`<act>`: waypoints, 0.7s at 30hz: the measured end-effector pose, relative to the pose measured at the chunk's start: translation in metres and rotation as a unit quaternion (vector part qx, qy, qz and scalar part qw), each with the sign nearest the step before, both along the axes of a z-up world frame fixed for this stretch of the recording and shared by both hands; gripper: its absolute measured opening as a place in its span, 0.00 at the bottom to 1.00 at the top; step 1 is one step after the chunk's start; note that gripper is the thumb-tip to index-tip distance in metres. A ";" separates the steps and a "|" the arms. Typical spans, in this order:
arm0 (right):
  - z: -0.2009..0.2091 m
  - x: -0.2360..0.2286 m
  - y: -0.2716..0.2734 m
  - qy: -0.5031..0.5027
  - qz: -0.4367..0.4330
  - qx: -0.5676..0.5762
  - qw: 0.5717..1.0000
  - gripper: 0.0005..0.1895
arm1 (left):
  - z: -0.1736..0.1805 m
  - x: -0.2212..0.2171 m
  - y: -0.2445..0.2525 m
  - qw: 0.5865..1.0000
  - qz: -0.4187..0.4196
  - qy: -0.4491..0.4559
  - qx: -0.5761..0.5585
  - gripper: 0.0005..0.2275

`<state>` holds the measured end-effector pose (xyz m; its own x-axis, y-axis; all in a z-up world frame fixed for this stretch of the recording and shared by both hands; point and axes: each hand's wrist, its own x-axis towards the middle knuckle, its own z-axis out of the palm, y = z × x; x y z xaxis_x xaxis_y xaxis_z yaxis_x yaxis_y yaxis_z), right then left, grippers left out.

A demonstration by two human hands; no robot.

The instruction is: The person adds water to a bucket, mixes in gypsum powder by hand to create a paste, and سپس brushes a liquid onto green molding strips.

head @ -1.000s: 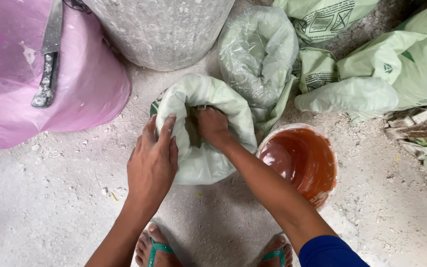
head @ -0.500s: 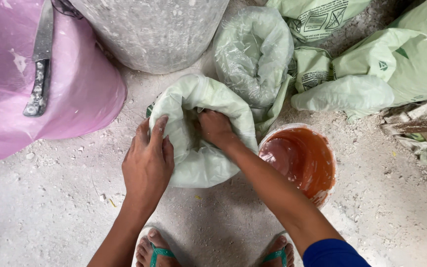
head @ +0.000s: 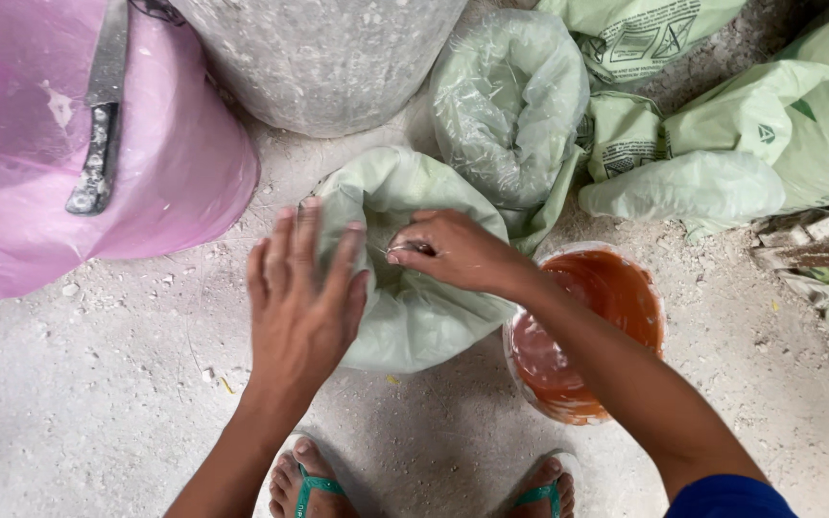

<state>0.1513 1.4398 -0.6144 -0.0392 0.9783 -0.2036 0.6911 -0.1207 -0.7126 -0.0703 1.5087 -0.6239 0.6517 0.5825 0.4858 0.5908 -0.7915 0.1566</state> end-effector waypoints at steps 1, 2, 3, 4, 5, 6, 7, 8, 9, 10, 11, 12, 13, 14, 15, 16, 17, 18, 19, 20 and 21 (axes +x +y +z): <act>0.018 0.002 -0.004 0.011 0.007 0.019 1.000 0.14 | 0.005 0.005 -0.003 0.998 -0.055 0.004 0.018 0.20; 0.037 0.003 -0.009 0.020 0.013 0.039 0.999 0.13 | 0.011 0.011 -0.006 0.993 -0.109 0.006 0.037 0.18; 0.046 0.004 -0.013 0.019 0.011 0.038 0.999 0.13 | 0.009 0.015 -0.001 0.993 -0.112 0.005 0.036 0.18; 0.056 0.004 -0.016 0.031 0.004 0.056 0.998 0.12 | 0.007 0.019 0.005 0.988 -0.145 -0.008 0.047 0.12; 0.066 0.004 -0.019 0.043 -0.003 0.073 0.996 0.11 | 0.006 0.023 0.011 0.982 -0.178 -0.020 0.058 0.07; 0.070 0.005 -0.021 0.042 -0.004 0.074 0.996 0.11 | 0.013 0.025 0.019 0.982 -0.180 -0.021 0.058 0.07; 0.074 0.006 -0.024 0.091 -0.023 0.076 0.993 0.10 | 0.020 0.026 0.026 0.973 -0.223 0.009 0.058 0.06; 0.078 0.007 -0.025 0.139 -0.040 0.079 0.986 0.13 | 0.027 0.028 0.035 0.961 -0.266 0.039 0.059 0.06; 0.075 0.011 -0.027 0.137 -0.041 0.080 0.987 0.13 | 0.058 0.033 0.046 0.961 -0.267 0.037 0.061 0.06; 0.071 0.015 -0.029 0.176 -0.153 -0.011 0.972 0.15 | 0.088 0.037 0.056 0.947 -0.277 0.014 0.160 0.10; 0.068 0.018 -0.032 0.212 -0.261 -0.103 0.936 0.18 | 0.118 0.040 0.066 0.924 -0.283 -0.010 0.258 0.19; 0.054 0.019 -0.029 0.210 -0.258 -0.106 0.937 0.18 | 0.123 0.038 0.064 0.925 -0.280 -0.011 0.256 0.19; 0.041 0.021 -0.027 0.265 -0.235 -0.124 0.927 0.17 | 0.128 0.034 0.062 0.932 -0.264 -0.025 0.246 0.18; 0.028 0.022 -0.022 0.319 -0.210 -0.140 0.914 0.19 | 0.136 0.031 0.062 0.938 -0.246 -0.038 0.240 0.16; 0.005 0.017 -0.018 0.318 -0.204 -0.140 0.915 0.19 | 0.142 0.028 0.061 0.939 -0.240 -0.038 0.242 0.16; -0.019 0.011 -0.016 0.194 -0.103 -0.126 0.968 0.18 | 0.148 0.026 0.059 0.947 -0.217 -0.057 0.231 0.14; -0.044 0.005 -0.013 0.063 0.000 -0.106 0.992 0.17 | 0.155 0.024 0.058 0.953 -0.194 -0.077 0.220 0.12; -0.054 -0.005 -0.011 0.064 0.004 -0.106 0.992 0.17 | 0.158 0.023 0.055 0.953 -0.191 -0.076 0.221 0.12; -0.064 -0.014 -0.009 -0.064 0.037 -0.189 0.979 0.18 | 0.162 0.023 0.052 0.958 -0.168 -0.097 0.210 0.10; -0.074 -0.024 -0.005 -0.190 0.068 -0.265 0.943 0.20 | 0.166 0.023 0.050 0.962 -0.146 -0.117 0.200 0.08; -0.071 -0.024 -0.009 -0.189 0.071 -0.263 0.943 0.20 | 0.170 0.023 0.049 0.962 -0.143 -0.114 0.202 0.08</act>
